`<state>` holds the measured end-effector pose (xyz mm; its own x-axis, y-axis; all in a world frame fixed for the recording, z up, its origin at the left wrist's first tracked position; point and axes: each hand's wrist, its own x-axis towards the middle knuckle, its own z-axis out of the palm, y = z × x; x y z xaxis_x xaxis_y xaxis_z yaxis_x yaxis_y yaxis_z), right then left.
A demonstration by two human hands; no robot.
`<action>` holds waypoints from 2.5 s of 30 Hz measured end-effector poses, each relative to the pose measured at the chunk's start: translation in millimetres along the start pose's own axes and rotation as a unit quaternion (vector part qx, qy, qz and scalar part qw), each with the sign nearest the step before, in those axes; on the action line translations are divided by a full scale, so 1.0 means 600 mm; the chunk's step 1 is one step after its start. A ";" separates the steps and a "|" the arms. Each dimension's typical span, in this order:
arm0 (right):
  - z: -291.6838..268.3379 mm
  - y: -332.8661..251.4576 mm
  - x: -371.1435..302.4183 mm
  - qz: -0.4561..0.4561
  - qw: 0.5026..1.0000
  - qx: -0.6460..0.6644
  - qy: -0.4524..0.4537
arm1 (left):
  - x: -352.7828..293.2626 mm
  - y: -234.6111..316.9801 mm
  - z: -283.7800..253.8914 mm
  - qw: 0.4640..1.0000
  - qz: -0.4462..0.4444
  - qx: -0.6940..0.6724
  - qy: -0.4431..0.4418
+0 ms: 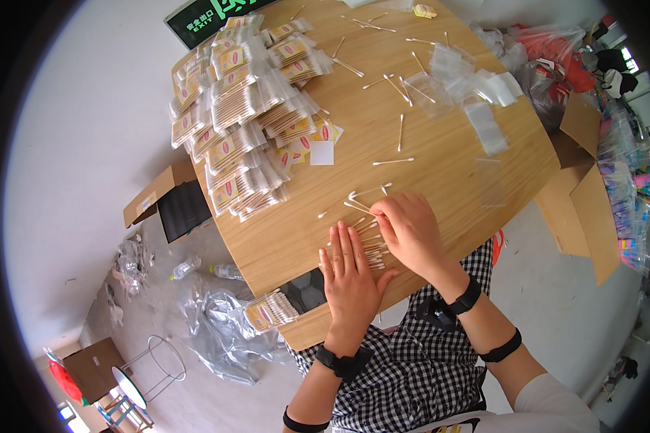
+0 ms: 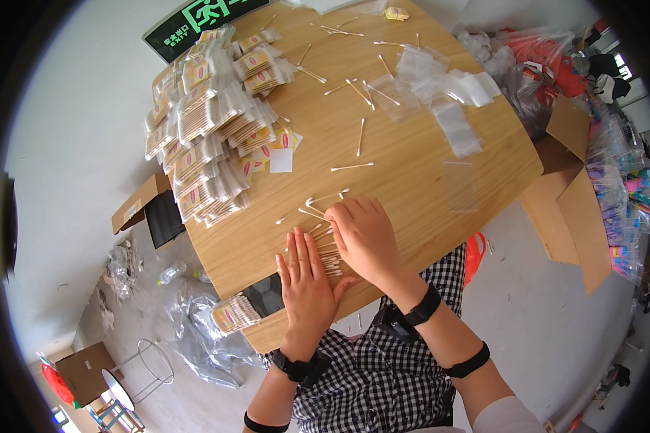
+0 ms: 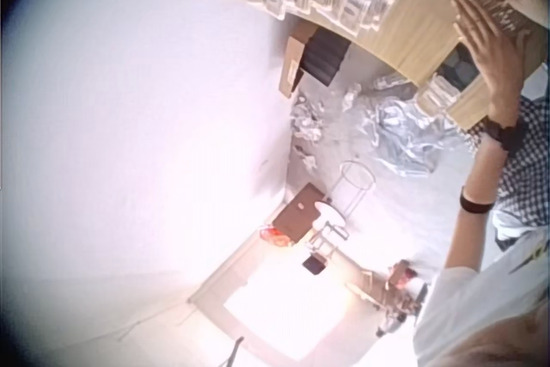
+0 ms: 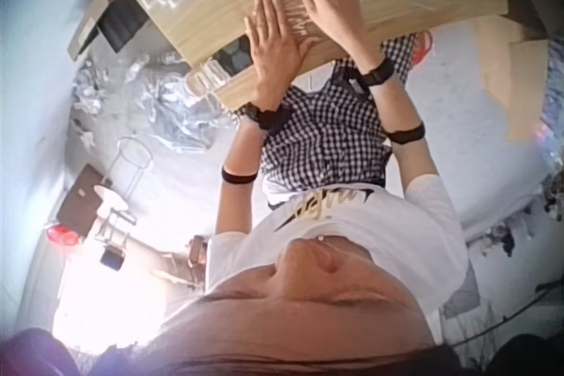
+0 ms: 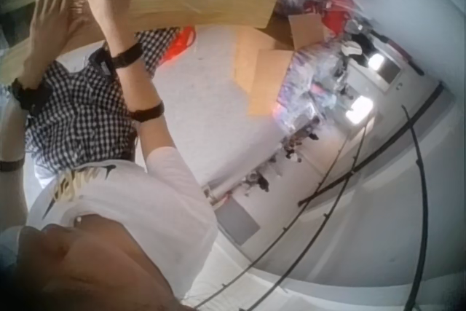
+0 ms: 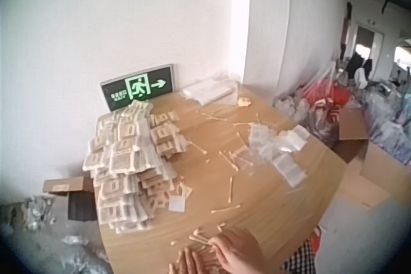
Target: Organizing and placing cotton swabs into small plastic bags.
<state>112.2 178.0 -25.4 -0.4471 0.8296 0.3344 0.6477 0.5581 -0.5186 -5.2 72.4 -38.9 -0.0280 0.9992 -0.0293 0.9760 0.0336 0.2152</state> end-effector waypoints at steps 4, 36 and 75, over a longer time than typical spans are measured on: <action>0.000 0.015 0.015 -0.065 0.998 0.008 -0.012 | -0.016 -0.004 -0.001 0.999 0.024 0.008 -0.028; 0.014 -0.043 -0.113 0.279 0.809 0.496 0.148 | -0.021 -0.026 -0.024 0.835 -0.119 -0.486 0.230; -0.040 0.009 -0.061 -0.024 0.991 0.041 -0.128 | -0.030 -0.121 -0.062 0.971 -0.050 -0.212 0.095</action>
<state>147.0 151.0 -21.4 -0.6244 0.7656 0.1548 0.5745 0.5844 -0.5731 -83.8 53.1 -17.6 -0.1964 0.9752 0.1022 0.7904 0.0958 0.6050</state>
